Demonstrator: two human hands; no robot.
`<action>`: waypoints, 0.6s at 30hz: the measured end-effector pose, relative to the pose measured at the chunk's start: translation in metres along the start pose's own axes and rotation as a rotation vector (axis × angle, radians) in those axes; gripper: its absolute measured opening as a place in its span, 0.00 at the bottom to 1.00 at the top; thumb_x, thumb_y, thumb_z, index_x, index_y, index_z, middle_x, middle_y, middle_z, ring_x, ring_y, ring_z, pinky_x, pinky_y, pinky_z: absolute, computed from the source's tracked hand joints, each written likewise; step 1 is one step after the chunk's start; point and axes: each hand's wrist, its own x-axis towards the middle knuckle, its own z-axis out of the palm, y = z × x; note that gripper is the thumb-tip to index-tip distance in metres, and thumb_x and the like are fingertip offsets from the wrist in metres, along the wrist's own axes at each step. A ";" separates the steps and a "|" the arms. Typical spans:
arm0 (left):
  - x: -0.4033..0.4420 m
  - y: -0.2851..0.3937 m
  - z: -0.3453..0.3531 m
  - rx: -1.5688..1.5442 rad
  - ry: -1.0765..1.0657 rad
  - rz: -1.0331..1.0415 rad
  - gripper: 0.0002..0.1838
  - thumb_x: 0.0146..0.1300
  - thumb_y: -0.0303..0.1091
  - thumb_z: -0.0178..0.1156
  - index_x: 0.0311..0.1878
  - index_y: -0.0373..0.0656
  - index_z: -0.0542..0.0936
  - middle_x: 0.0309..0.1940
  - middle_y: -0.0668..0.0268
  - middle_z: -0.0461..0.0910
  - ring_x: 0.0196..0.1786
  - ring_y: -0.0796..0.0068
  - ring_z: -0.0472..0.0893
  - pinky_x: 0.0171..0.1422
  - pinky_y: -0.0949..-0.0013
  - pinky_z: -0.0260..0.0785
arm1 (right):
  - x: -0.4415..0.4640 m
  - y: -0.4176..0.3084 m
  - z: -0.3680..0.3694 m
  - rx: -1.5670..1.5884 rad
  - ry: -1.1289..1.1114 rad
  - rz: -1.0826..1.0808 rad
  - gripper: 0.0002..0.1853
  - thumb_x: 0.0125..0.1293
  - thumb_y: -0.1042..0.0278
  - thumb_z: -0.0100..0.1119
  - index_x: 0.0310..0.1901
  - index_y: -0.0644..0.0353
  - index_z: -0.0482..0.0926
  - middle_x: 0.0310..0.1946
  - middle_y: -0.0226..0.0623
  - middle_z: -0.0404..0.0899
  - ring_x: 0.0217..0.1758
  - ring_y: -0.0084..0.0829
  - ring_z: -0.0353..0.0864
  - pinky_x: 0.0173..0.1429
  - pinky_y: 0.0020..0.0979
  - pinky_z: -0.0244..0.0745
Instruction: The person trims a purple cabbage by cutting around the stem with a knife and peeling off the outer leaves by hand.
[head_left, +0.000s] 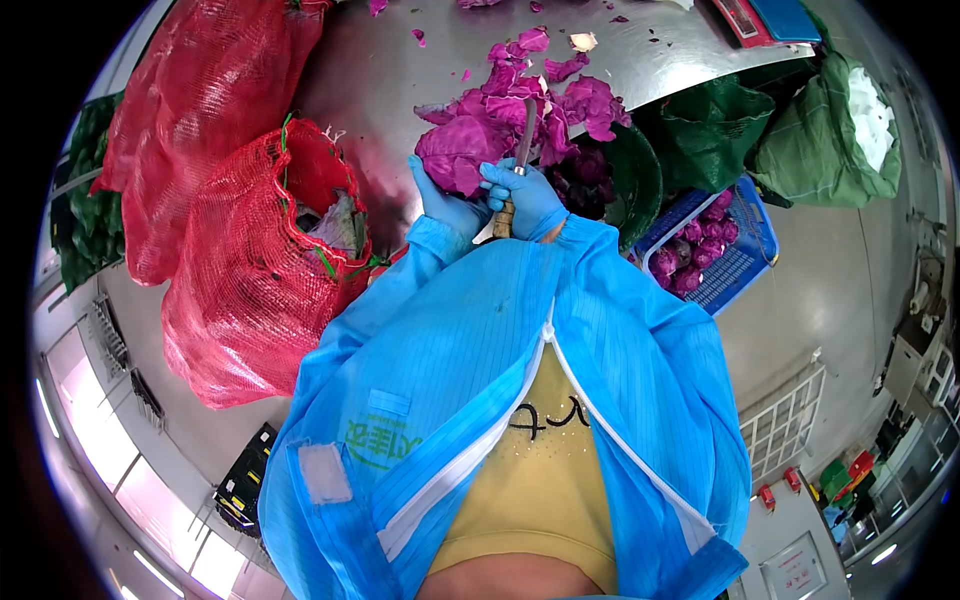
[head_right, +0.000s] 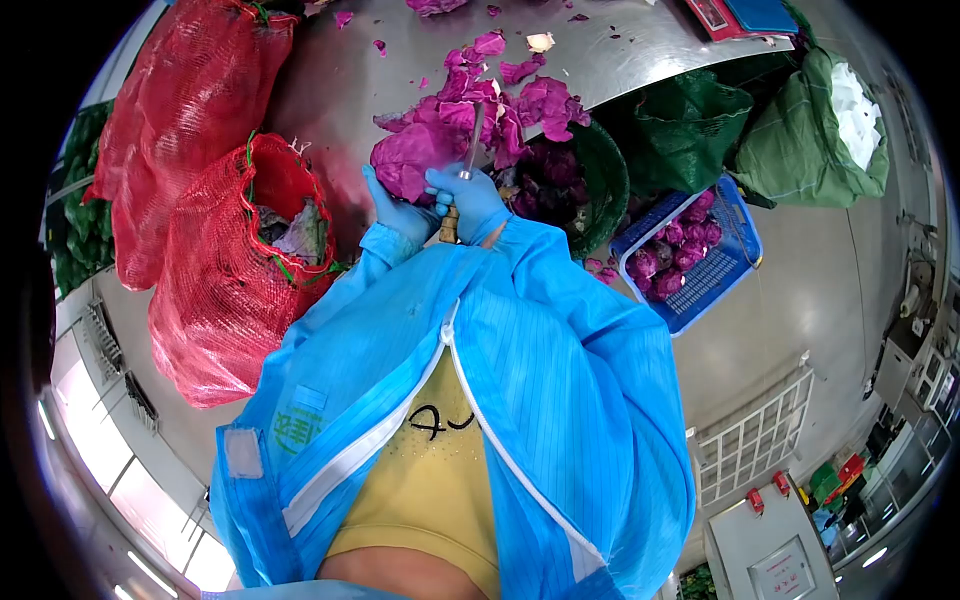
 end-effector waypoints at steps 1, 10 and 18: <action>0.002 0.001 -0.002 0.004 0.021 -0.018 0.65 0.42 0.90 0.32 0.66 0.37 0.66 0.61 0.52 0.70 0.54 0.58 0.72 0.61 0.59 0.64 | 0.000 0.000 0.000 0.012 -0.010 -0.002 0.10 0.56 0.69 0.69 0.32 0.61 0.76 0.25 0.35 0.76 0.21 0.22 0.69 0.25 0.27 0.66; 0.022 0.006 -0.024 -0.223 -0.052 -0.035 0.55 0.51 0.84 0.34 0.69 0.45 0.63 0.64 0.56 0.68 0.62 0.54 0.70 0.66 0.52 0.62 | -0.003 -0.005 0.000 0.039 -0.091 0.018 0.11 0.57 0.73 0.68 0.34 0.57 0.72 0.24 0.30 0.74 0.20 0.20 0.68 0.25 0.25 0.66; 0.012 0.015 -0.018 -0.165 -0.107 -0.040 0.53 0.54 0.82 0.31 0.70 0.46 0.60 0.67 0.55 0.65 0.66 0.51 0.68 0.69 0.48 0.61 | -0.008 -0.013 -0.008 -0.087 -0.196 0.055 0.10 0.59 0.72 0.67 0.34 0.53 0.72 0.22 0.24 0.71 0.21 0.17 0.68 0.26 0.22 0.65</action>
